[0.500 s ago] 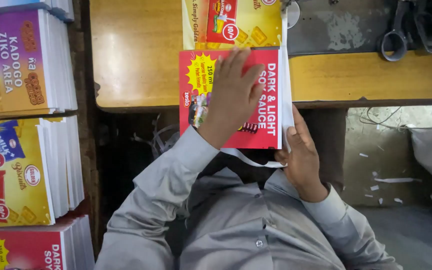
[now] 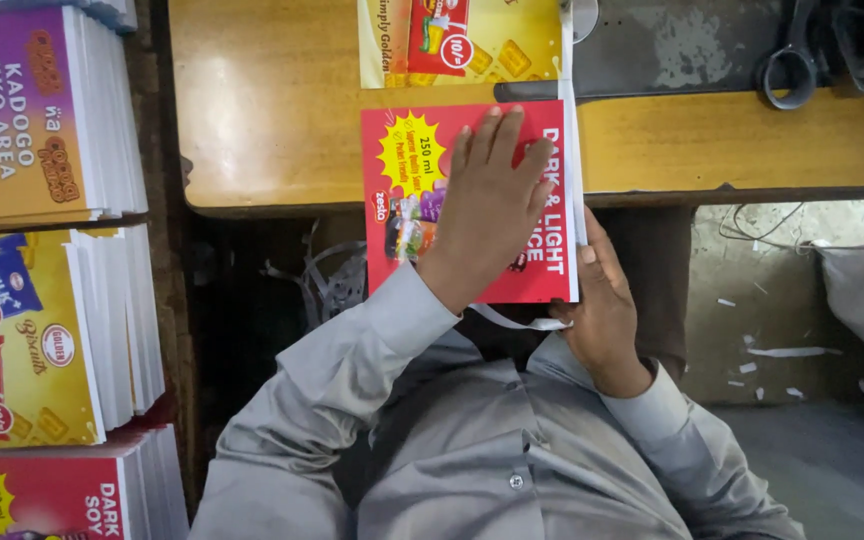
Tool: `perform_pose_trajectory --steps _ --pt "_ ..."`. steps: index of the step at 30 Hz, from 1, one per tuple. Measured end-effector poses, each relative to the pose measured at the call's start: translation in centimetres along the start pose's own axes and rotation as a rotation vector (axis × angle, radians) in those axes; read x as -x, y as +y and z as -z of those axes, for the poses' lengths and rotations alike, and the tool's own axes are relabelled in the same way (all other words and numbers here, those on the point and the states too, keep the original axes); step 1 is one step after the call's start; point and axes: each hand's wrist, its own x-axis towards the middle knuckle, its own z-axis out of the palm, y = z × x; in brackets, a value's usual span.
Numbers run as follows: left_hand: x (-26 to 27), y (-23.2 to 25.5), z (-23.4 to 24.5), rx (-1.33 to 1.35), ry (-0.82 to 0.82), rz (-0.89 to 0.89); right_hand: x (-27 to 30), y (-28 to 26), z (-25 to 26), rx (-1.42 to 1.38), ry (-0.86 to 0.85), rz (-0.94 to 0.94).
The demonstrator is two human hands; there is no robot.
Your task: The person measures and cuts a white paper strip using scissors, then folds it and sews it using a Singer sewing machine. They repeat this process with multiple strips, occasionally handling printed paper sheets on the table.
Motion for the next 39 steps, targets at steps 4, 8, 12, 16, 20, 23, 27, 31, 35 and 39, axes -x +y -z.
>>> perform_pose_trajectory --steps 4,8,12,16,20,23,27,31,35,39 --pt "-0.8 -0.5 -0.1 -0.068 0.016 -0.041 0.2 -2.4 -2.1 0.057 0.032 0.043" --pt "-1.7 -2.5 -1.7 -0.025 0.043 -0.209 0.4 -2.2 -2.8 0.236 0.050 0.177" --pt "-2.6 -3.4 -1.9 0.030 0.053 -0.307 0.4 -2.3 -2.4 0.530 0.062 0.345" --pt "-3.4 -3.0 -0.2 -0.048 -0.050 -0.269 0.6 -2.3 -2.2 0.624 0.138 0.178" --pt "-3.6 -3.7 -0.2 -0.105 -0.038 -0.326 0.9 -1.7 -1.8 0.775 0.167 0.134" --pt "-3.9 -3.4 -0.2 -0.090 -0.065 -0.331 0.9 -1.4 -1.6 0.917 0.177 0.209" --pt "-3.9 -3.5 0.0 -0.119 -0.066 -0.329 0.8 -1.1 -1.5 1.052 0.176 0.300" --pt "-3.9 -3.5 0.0 -0.176 -0.084 -0.356 0.6 -1.0 -1.0 1.163 0.155 0.304" --pt "-4.1 -3.4 -0.2 -0.080 -0.070 -0.364 0.6 -1.3 -0.8 1.293 0.127 0.337" --pt "-4.4 -2.8 0.2 -0.062 -0.073 -0.373 0.6 -2.1 -1.1 1.343 0.099 0.445"
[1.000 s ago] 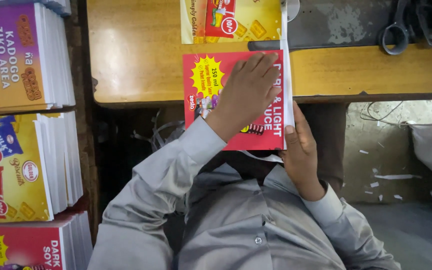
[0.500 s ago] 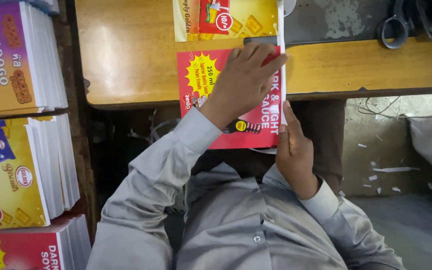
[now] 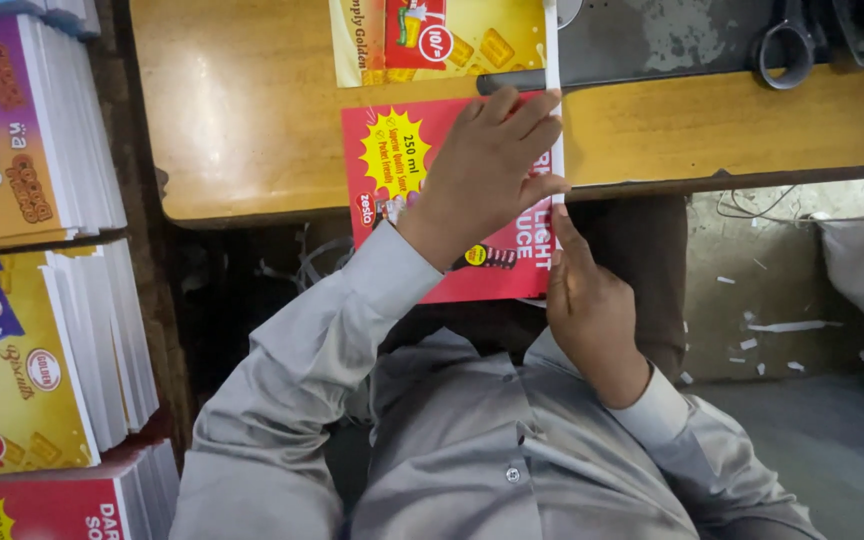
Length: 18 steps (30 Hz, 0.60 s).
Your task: The person measures and cuts a white paper strip using scissors, then folds it and sews it using a Singer sewing machine. They repeat this process with multiple strips, occasionally handling printed paper sheets on the table.
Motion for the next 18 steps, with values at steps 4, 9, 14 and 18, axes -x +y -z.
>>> perform_pose_trajectory --steps 4,9,14,18 --pt "-0.1 0.3 -0.5 -0.019 -0.048 0.018 -0.2 -0.8 0.8 -0.003 0.012 0.017" --pt "0.0 -0.5 -2.4 0.080 0.210 0.003 -1.3 -1.7 1.3 0.005 0.035 -0.072" --pt "-1.0 -1.6 -2.0 0.095 0.196 0.019 -1.9 -0.3 0.0 0.052 0.061 -0.059" --pt "-1.3 -2.2 -2.1 0.112 0.166 0.007 -2.8 -1.0 0.6 0.057 0.070 -0.064"
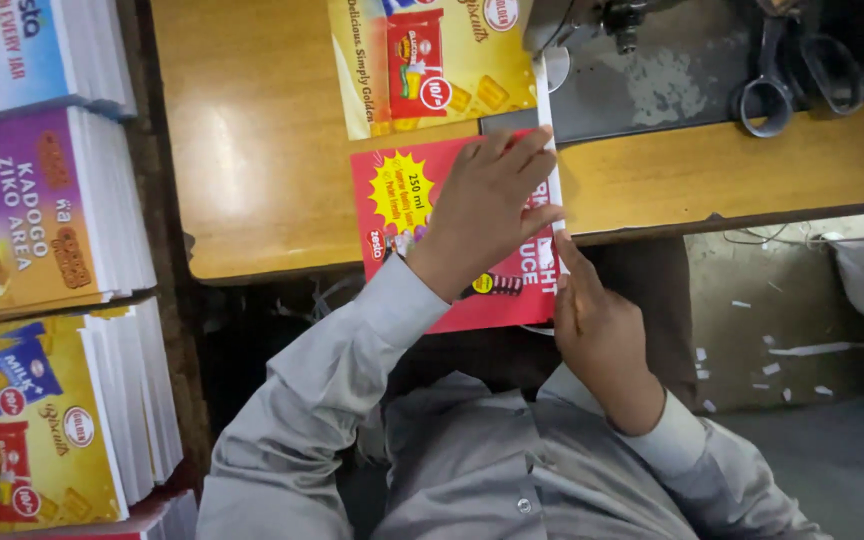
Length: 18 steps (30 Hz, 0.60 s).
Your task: The person measures and cuts a white paper strip using scissors, then folds it and sews it using a Singer sewing machine. They repeat this process with multiple strips, occasionally handling printed paper sheets on the table.
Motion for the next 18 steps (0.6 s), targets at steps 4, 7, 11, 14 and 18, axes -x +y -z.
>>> perform_pose_trajectory --steps 4,7,11,14,18 --pt "-0.2 -0.6 -0.5 0.005 0.010 0.016 -0.8 0.3 -0.1 -0.079 -0.009 -0.002" --pt "-0.6 -1.1 -0.9 -0.020 0.015 0.020 -1.4 0.6 -0.4 -0.025 0.005 0.021" --pt "-1.8 -0.7 1.0 -0.047 -0.074 0.042 -1.9 1.6 -0.9 -0.087 -0.048 0.014" --pt "-2.3 -0.5 1.5 -0.062 -0.177 0.088 -2.4 2.0 -1.1 -0.112 -0.091 0.023" --pt "-2.7 -1.2 1.3 -0.095 -0.157 0.078 -3.5 1.6 -1.0 -0.151 -0.084 0.003"
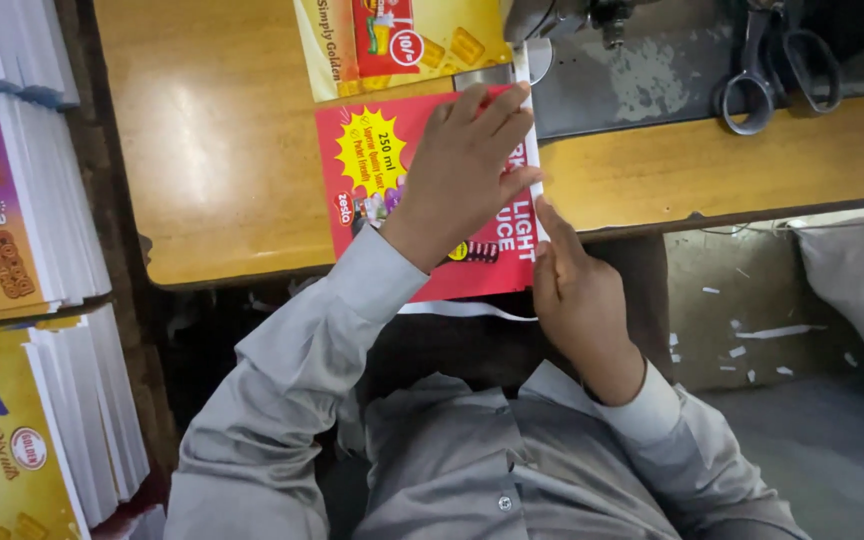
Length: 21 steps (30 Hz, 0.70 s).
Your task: The person measures and cuts a white paper strip using scissors, then folds it and sews it using a Singer sewing machine. They repeat this process with multiple strips, occasionally handling printed paper sheets on the table.
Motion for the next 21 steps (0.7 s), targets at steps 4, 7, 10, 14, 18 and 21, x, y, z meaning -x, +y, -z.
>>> perform_pose_trajectory --steps 4,7,10,14,18,21 --pt "-0.7 -0.4 0.3 0.061 0.003 0.016 -1.2 -0.8 0.8 -0.037 -0.040 -0.009" --pt "-0.9 -0.7 0.2 0.097 0.004 0.063 -2.1 -2.3 1.8 -0.160 -0.154 -0.292" --pt "-1.1 -1.3 -0.5 0.130 0.055 0.056 -2.0 -2.8 1.8 -0.283 -0.146 -0.281" --pt "-1.4 -2.4 -3.8 0.114 0.118 0.093 -1.6 -1.9 0.3 -0.693 -0.137 -0.496" --pt "-2.5 -3.6 -6.5 0.181 0.308 0.043 -1.1 -2.1 0.5 -0.776 -0.111 -0.496" --pt "-2.6 -3.3 -7.4 0.104 0.152 0.156 -0.1 -2.1 -1.0 -0.990 -0.085 -0.580"
